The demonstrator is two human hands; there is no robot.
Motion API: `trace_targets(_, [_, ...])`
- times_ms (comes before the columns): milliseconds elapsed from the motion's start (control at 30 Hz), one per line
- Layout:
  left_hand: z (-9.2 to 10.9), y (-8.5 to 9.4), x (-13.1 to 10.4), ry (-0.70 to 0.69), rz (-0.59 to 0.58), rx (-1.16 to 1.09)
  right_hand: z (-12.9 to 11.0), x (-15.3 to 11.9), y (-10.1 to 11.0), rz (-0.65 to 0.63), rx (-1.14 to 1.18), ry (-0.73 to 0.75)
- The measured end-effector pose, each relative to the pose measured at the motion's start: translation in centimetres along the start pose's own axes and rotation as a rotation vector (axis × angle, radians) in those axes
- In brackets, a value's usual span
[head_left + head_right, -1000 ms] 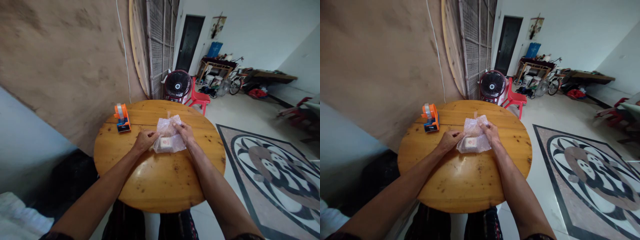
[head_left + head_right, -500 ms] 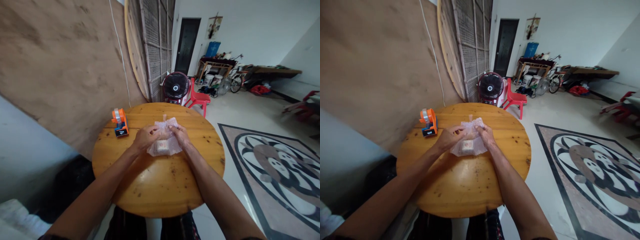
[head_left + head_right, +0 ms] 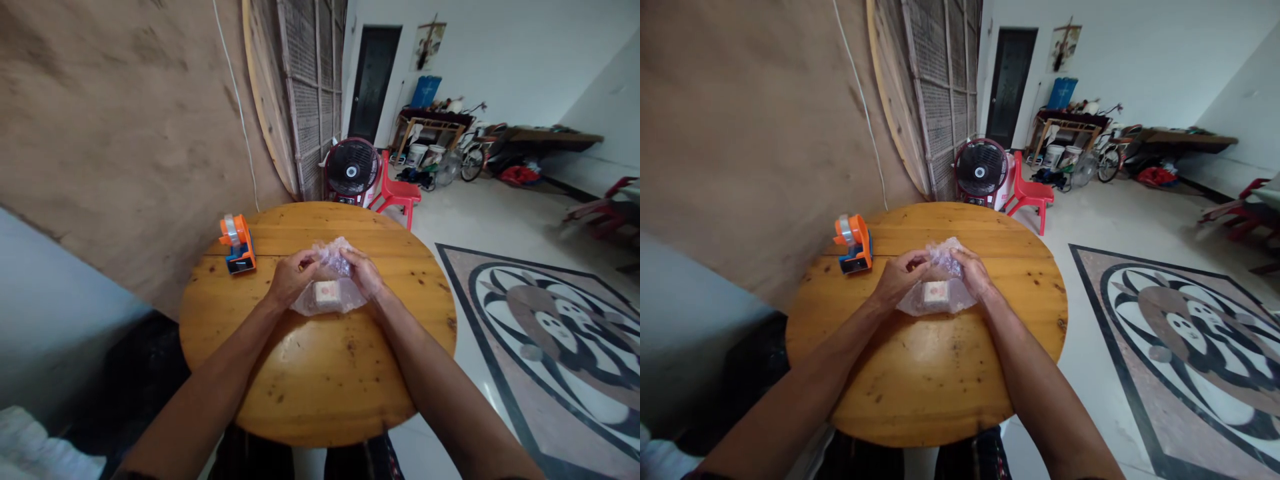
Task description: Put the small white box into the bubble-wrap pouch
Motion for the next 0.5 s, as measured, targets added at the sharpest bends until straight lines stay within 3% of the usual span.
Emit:
trace_targets(133, [0.9,-0.1,-0.1,-0.098,0.04,0.113,0.0,0.0,0.3,0.034,-0.086,0.01])
trace_targets(233, [0.9,0.9,-0.1,-0.079,0.13,0.131,0.0,0.0,0.9,0.094,-0.148,0.012])
trace_targets(367, [-1.4,3.3,0.3,0.108,0.326,-0.033,0.1,0.3,2.1,0.202,-0.145,0.007])
trace_targets(500, [-4.5,4.4,0.6,0.256,0.42,-0.269,0.5,0.7,3.3,0.278,-0.12,-0.007])
Point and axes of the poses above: each hand's wrist, its own x-axis towards the middle knuckle, its own y-axis out of the back of the hand, z = x × y, the point moved 7 cm from there along x, towards the middle knuckle, and after that the axes turned 15 degrees about -x, right-handed, at the moved point
